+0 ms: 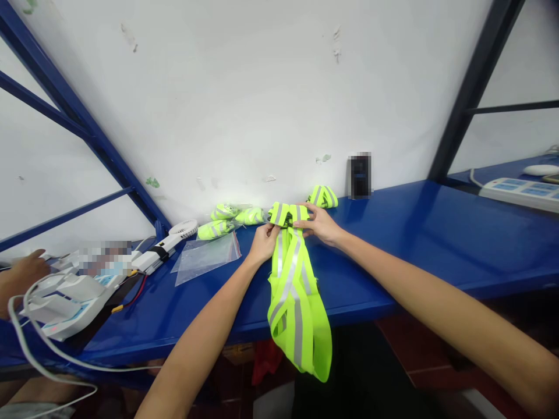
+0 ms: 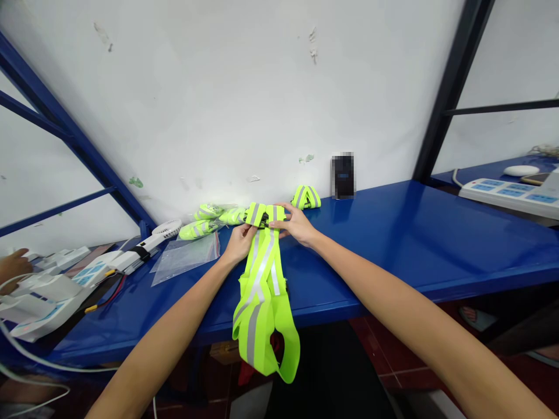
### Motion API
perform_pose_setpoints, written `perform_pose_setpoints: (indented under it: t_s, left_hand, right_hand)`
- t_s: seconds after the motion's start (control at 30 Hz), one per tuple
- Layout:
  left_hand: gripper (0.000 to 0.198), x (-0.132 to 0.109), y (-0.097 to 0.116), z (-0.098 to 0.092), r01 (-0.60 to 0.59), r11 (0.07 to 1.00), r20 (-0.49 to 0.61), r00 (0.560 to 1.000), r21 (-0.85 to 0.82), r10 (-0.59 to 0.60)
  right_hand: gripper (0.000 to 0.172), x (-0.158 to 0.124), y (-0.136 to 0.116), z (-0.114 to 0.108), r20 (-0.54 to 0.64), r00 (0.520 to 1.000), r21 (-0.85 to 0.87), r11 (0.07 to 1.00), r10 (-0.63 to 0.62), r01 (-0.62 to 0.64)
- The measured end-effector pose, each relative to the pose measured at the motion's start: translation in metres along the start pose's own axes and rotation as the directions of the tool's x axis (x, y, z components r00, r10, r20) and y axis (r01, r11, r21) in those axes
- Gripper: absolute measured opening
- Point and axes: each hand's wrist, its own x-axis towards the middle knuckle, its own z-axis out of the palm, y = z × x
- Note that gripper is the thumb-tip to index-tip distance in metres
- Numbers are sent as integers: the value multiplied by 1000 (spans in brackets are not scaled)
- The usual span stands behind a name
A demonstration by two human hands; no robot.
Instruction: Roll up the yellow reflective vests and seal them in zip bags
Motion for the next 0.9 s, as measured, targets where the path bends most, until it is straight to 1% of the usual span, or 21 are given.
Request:
perform_pose_setpoints:
  t_s: [0.13, 0.27, 0.3, 0.37, 0.43, 0.5, 0.57, 0.63, 0.7, 0.83, 0.9]
  left_hand:
    - [37, -1, 1, 2, 18, 1000, 21, 1000, 17, -18]
    - [35, 0, -5, 1, 27, 999, 44, 999, 31, -28]
    - [35, 1, -7, 1, 36, 999, 46, 998, 8, -36]
    - [33, 2, -9, 2, 67, 994, 62, 996, -89, -62]
    - [32, 1, -8, 4, 109, 969, 128, 988, -220, -82]
    - [36, -2, -5, 6, 154, 937, 216, 972, -313, -87]
    - [43, -5, 0, 9, 189, 918, 263, 960, -349, -98]
    - [44, -8, 5, 12, 217, 905, 259, 958, -365, -125]
    - [43, -9, 7, 13, 248, 888, 238, 957, -388, -163]
    - [34, -8, 6, 16, 303, 846, 154, 953, -438, -262]
    - [30, -8, 4, 18, 337, 833, 141, 941, -440, -307]
  right_hand:
    - [67, 1, 3, 1, 0, 1000, -28, 999, -26, 26]
    - [66, 0, 4, 2, 1, 998, -80, 995, -64, 63]
    - [66, 0, 4, 2, 4, 997, -87, 994, -71, 71]
    - [67, 0, 3, 1, 10, 996, -107, 990, -88, 89]
    - [72, 1, 3, 1, 11, 993, -134, 984, -121, 122]
    - [77, 2, 4, 0, 3, 985, -173, 970, -172, 170]
    - [71, 3, 6, 0, -8, 974, -224, 950, -224, 217]
    - [59, 5, 9, -1, -12, 965, -271, 930, -262, 249]
    - [51, 6, 11, -1, -6, 959, -294, 917, -285, 270]
    - [47, 4, 13, 3, -21, 949, -306, 906, -314, 293]
    - [45, 2, 13, 6, -39, 943, -320, 898, -331, 302]
